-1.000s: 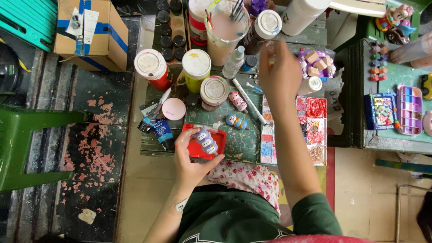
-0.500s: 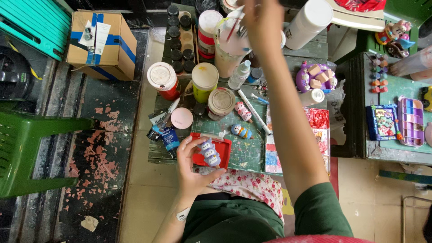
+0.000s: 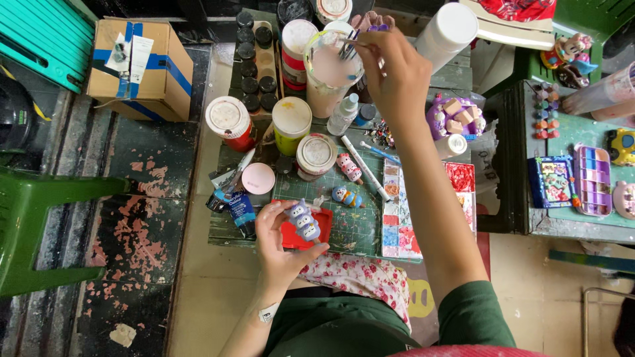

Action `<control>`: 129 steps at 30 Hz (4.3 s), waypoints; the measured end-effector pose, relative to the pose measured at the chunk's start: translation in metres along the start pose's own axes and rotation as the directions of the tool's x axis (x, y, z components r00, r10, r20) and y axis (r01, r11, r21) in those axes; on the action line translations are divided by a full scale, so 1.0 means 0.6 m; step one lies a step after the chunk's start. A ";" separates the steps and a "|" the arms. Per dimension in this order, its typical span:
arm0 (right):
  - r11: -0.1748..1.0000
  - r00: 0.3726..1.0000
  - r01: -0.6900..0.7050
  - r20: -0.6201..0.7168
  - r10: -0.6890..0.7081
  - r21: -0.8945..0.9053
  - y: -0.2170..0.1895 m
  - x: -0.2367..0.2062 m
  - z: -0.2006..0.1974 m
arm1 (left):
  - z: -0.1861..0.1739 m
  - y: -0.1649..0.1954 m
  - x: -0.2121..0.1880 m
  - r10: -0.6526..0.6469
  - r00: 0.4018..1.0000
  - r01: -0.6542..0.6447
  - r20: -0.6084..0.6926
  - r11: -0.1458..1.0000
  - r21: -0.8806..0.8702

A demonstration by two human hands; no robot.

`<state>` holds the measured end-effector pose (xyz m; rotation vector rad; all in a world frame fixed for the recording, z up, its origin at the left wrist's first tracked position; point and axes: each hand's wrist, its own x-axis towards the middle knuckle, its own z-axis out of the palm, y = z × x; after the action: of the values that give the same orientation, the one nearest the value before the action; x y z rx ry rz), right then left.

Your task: The person paints small figurines using a white marker and a paintbrush. They first draw details on a blue figurine, then switch to a purple figurine, applying paint from a palette and dipping the brush into a container.

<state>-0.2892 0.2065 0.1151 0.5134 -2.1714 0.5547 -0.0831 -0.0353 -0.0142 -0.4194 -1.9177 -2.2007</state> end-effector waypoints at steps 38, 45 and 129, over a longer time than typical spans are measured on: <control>0.873 0.915 -0.404 0.101 0.391 0.275 -0.257 -0.510 -0.185 | -0.091 0.017 -0.012 0.104 0.971 -0.076 -0.217 0.988 0.131; 0.538 0.541 -0.815 0.616 0.573 0.217 -0.318 -0.652 -0.149 | -0.091 0.037 -0.030 0.069 0.977 -0.052 -0.203 0.995 0.087; 0.522 0.463 -0.853 0.444 0.767 -0.012 -0.260 -0.638 -0.246 | -0.074 0.040 -0.105 -0.002 1.000 0.002 -0.009 0.999 0.032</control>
<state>0.1073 0.2246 -0.0719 -0.4591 -2.7096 1.3194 -0.0197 -0.0852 -0.0183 -0.4022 -1.9472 -2.1659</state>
